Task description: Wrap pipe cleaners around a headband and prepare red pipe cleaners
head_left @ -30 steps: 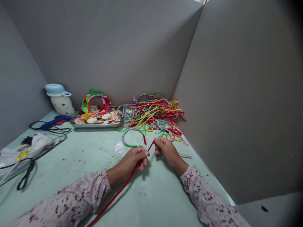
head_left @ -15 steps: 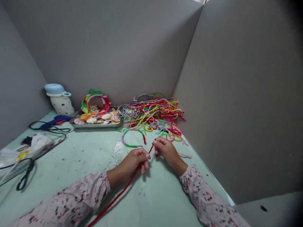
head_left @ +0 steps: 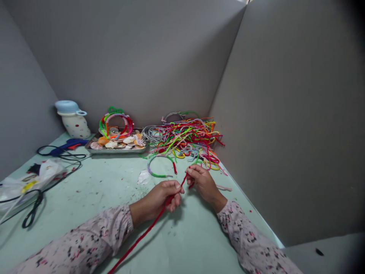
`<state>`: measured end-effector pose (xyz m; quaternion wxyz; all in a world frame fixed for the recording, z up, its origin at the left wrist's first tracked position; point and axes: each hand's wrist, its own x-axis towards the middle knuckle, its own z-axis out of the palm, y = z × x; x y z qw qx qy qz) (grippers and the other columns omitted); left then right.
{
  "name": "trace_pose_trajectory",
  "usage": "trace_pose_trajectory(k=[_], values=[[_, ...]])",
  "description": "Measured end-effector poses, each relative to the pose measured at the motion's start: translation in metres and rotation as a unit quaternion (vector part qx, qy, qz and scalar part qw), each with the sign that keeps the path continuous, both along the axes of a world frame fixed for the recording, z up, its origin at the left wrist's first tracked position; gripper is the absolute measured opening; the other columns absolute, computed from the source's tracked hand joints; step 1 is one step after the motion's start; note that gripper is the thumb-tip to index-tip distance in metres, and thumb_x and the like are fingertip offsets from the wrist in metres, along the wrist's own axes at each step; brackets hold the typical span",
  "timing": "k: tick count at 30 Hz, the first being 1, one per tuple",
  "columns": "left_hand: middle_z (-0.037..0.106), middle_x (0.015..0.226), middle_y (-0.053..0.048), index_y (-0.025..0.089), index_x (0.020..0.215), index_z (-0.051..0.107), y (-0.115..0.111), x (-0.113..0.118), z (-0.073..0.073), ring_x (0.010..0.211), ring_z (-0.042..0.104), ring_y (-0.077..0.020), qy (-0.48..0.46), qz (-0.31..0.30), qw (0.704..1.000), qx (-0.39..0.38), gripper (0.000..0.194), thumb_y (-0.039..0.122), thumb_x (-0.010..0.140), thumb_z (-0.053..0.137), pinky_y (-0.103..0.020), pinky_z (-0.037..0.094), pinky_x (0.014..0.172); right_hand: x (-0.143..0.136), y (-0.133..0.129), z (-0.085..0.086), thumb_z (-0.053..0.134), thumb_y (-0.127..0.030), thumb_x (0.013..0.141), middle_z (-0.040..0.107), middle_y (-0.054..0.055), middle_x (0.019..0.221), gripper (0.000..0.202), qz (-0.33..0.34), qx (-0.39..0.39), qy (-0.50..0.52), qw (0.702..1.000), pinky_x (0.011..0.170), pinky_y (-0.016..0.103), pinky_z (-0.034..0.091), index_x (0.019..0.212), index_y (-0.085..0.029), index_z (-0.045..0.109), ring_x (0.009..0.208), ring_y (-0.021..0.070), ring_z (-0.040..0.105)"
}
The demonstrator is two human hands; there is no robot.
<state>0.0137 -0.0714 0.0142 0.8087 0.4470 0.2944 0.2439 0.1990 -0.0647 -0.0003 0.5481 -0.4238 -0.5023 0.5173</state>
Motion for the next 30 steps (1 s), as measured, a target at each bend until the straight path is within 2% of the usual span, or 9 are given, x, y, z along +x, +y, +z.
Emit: trace_pose_trajectory(k=[6,15,23,30], values=[[0.062,0.054,0.000,0.014,0.078,0.055,0.0004,0.0021,-0.0040,0.035,0.048,-0.0055,0.013,0.023,0.999,0.018,0.019,0.031,0.081,0.061,-0.013,0.033,0.035,0.0018,0.0000,0.0031,0.064,-0.041,0.081,0.057,-0.004,0.058,0.022,0.002,-0.002,-0.031,1.000,0.054,0.022,0.038,0.080,-0.019,0.059,0.052,0.0097,0.050],[0.061,0.052,0.000,0.015,0.077,0.052,0.0006,0.0025,-0.0056,0.034,0.047,-0.0060,0.017,0.028,0.999,0.026,0.021,0.034,0.083,0.060,-0.014,0.034,0.035,0.0021,0.0010,0.0022,0.070,-0.034,0.076,0.055,-0.005,0.060,0.016,-0.015,0.000,0.038,0.999,0.052,0.022,0.039,0.079,-0.020,0.061,0.053,0.0099,0.049],[0.056,0.052,0.002,0.014,0.080,0.055,0.0005,-0.0015,-0.0007,0.035,0.043,-0.0041,-0.005,-0.003,1.000,0.015,0.021,0.035,0.083,0.060,-0.014,0.030,0.035,0.0020,-0.0004,0.0043,0.075,-0.028,0.072,0.056,-0.003,0.064,0.015,0.007,-0.029,0.154,0.988,0.050,0.020,0.038,0.078,-0.019,0.064,0.054,0.0081,0.050],[0.056,0.051,0.002,0.013,0.082,0.057,0.0019,-0.0023,-0.0060,0.035,0.043,-0.0043,-0.012,0.004,1.000,0.018,0.022,0.035,0.083,0.060,-0.014,0.029,0.035,0.0023,0.0006,0.0016,0.075,-0.031,0.072,0.056,-0.003,0.063,0.018,0.013,-0.031,0.138,0.990,0.050,0.020,0.039,0.078,-0.019,0.063,0.053,0.0083,0.050]])
